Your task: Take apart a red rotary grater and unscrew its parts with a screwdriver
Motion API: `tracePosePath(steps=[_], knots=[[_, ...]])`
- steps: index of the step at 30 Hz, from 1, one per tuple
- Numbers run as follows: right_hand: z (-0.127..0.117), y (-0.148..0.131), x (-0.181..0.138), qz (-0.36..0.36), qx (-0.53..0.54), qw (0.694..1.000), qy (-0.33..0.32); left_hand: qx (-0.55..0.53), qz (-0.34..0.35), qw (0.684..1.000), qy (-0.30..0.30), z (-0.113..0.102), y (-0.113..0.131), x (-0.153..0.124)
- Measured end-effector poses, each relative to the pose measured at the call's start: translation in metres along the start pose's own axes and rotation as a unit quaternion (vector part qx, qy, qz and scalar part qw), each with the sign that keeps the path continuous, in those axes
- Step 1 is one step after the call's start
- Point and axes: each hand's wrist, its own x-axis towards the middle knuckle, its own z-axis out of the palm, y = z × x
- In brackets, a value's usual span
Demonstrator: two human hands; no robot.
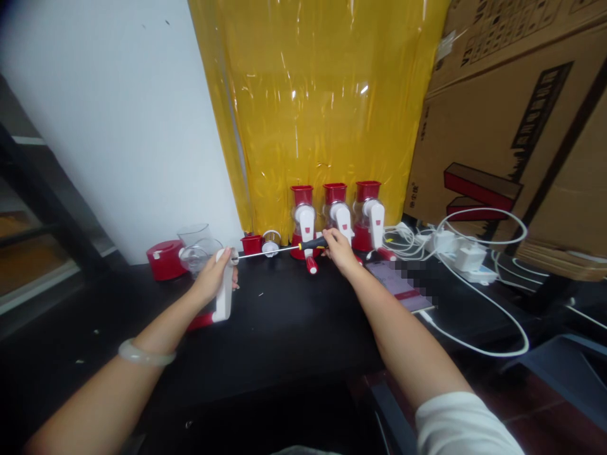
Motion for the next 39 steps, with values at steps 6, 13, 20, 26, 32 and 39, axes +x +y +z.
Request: tracePosePath(steps=[6, 13, 20, 26, 32, 39], knots=[[-0.0010, 0.0033, 0.0017, -0.005, 0.026, 1.000, -0.005, 0.002, 0.000, 1.000, -0.001, -0.0002, 0.0001, 0.0000], [-0.0005, 0.0039, 0.0018, -0.004, 0.049, 0.999, -0.011, -0.001, -0.001, 1.000, -0.004, 0.0000, -0.0009, 0.0007], [-0.0011, 0.0040, 0.0024, -0.002, 0.041, 0.999, -0.010, -0.007, 0.002, 1.000, -0.006, -0.0009, -0.0033, 0.0017], [-0.0013, -0.0009, -0.0010, -0.015, -0.021, 1.000, -0.009, -0.005, -0.001, 1.000, -0.002, -0.0011, -0.0044, 0.0022], [0.0002, -0.0008, -0.0002, -0.007, 0.005, 1.000, 0.000, 0.002, -0.002, 1.000, -0.004, -0.0004, -0.0032, 0.0013], [0.0028, 0.0002, 0.0007, 0.032, 0.088, 0.996, 0.005, 0.007, 0.005, 1.000, -0.004, -0.0007, -0.0037, 0.0007]])
